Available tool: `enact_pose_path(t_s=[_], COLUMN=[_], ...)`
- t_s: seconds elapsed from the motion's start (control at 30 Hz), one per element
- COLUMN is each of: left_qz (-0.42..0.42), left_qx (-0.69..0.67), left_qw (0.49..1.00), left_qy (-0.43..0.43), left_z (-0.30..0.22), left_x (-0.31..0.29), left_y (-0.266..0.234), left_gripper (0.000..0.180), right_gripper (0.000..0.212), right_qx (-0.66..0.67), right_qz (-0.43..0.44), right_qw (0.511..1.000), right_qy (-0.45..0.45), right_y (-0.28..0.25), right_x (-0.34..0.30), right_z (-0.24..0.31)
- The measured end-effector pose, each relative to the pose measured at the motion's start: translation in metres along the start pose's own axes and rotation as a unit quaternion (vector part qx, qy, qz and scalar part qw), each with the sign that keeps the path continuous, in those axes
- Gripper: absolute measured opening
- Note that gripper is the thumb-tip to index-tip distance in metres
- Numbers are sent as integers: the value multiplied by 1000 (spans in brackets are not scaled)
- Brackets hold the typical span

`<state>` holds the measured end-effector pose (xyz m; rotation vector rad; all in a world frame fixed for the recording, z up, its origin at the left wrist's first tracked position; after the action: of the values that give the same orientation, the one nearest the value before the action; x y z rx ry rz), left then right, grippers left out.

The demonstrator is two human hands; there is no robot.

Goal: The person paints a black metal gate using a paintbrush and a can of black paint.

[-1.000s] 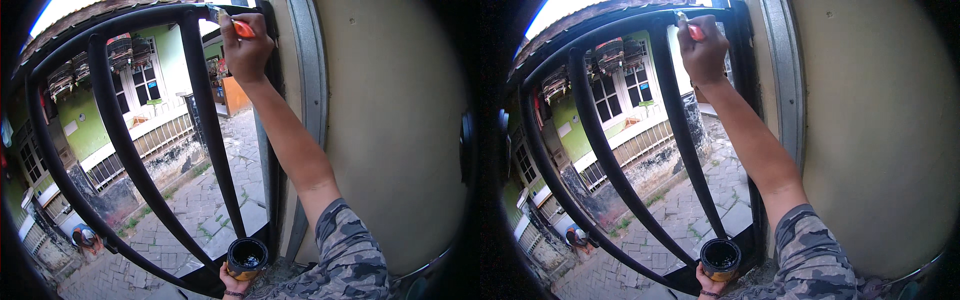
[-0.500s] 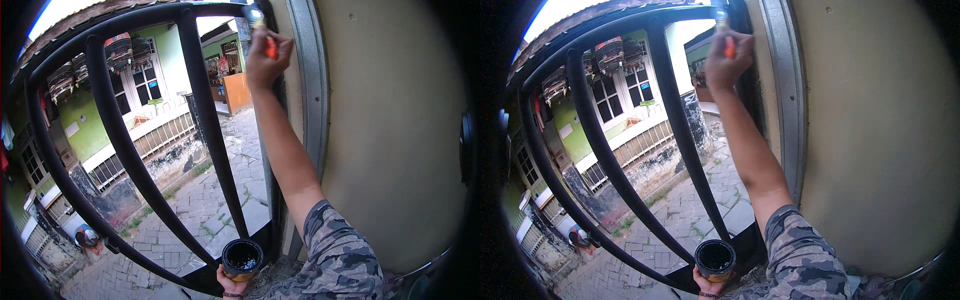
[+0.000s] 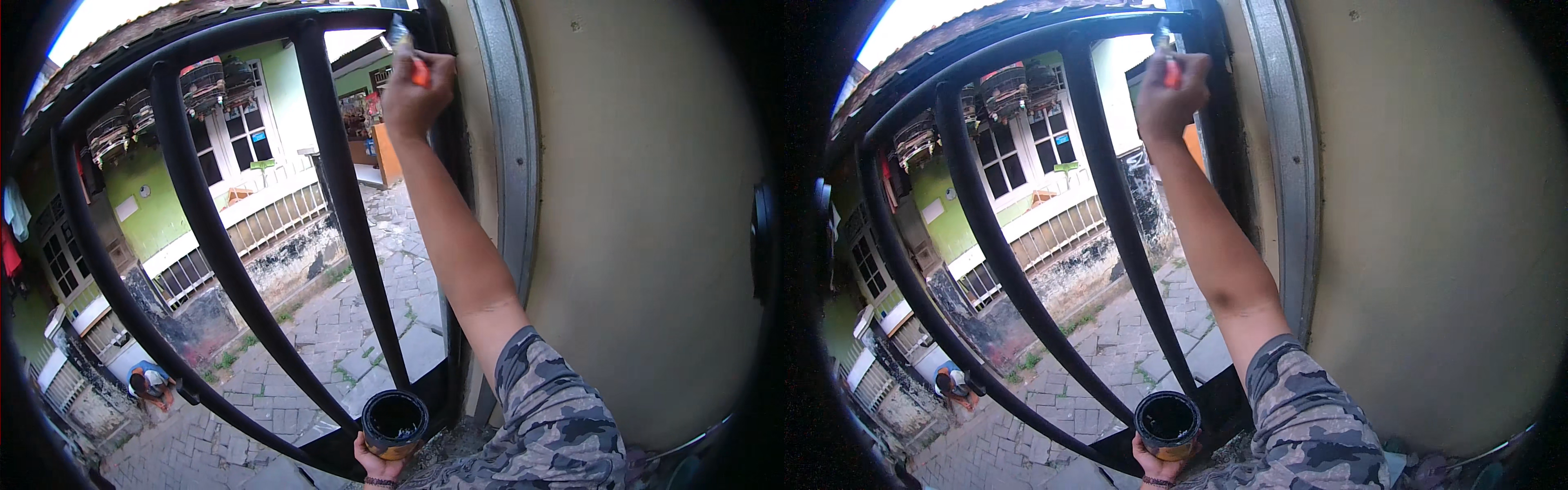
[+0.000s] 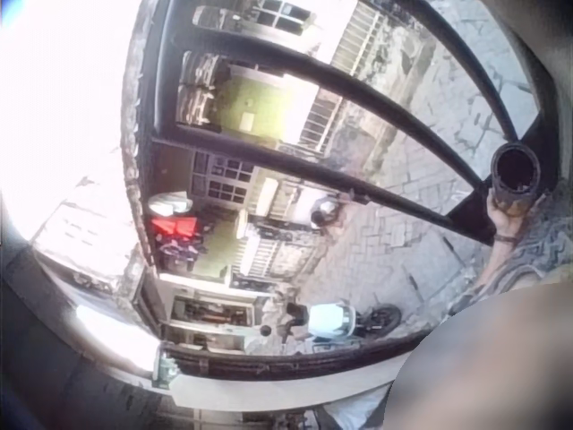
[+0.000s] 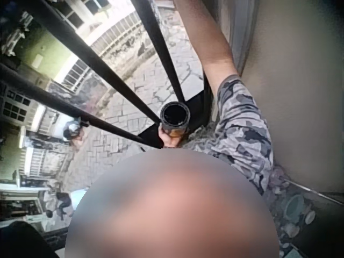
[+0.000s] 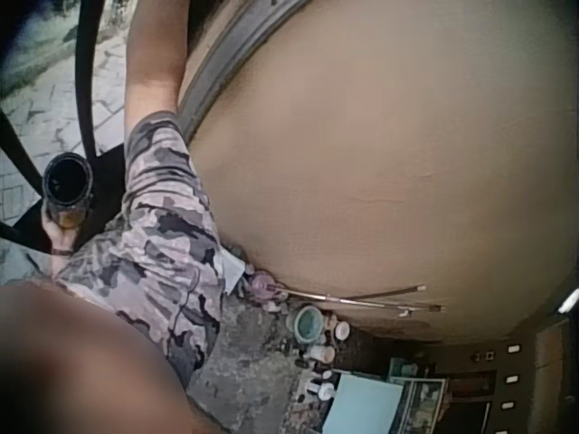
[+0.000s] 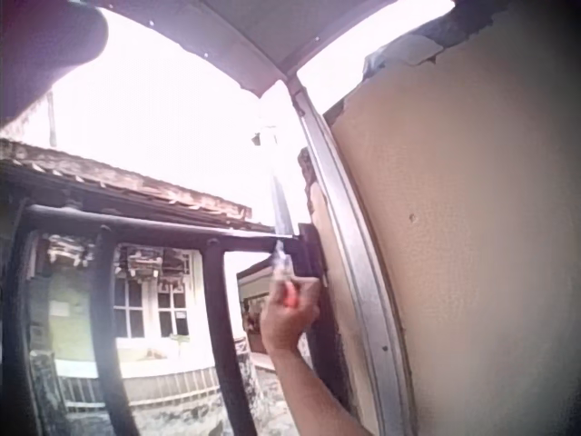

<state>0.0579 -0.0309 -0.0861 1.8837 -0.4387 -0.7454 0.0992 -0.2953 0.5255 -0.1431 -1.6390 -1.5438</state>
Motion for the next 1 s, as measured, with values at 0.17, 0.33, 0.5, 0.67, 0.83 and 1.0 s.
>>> enact_pose_path(t_s=[0.17,0.33,0.5,0.67,0.83,1.0], left_qz=[-6,0,5,-7,-20,-7], left_qx=[-15,-19,-6,-39,-48,-37], left_qw=[1000,1000,1000,999,999,999], left_qy=[1,11,9,4,5,24], left_z=[-3,-5,-5,-3,-6,-8], left_x=[-2,-7,-10,-16,-30,-28], left_y=[-8,-7,-5,8,26,22], left_gripper=[85,85,84,68,55,56], right_gripper=[27,21,8,11,17,23], right_qx=[131,-45,-56,-27,-152,-101], right_qz=[85,43,214,364,366,373], right_qw=[982,998,975,918,910,880], right_qy=[-110,-3,-6,-157,-124,-275], right_y=[17,-10,48,102,109,178], right_x=[-13,60,97,92,129,79], right_z=[48,3,18,119,120,152])
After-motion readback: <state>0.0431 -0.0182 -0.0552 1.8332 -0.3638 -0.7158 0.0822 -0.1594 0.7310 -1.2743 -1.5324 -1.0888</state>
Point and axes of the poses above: each hand's wrist, its own x-axis towards the middle knuckle, its own y-axis out of the palm, z = x × y, the point moved 5 cm from there along x, towards the middle knuckle, and after that the axes turned 5 degrees about -x, right-handed, at the moved point
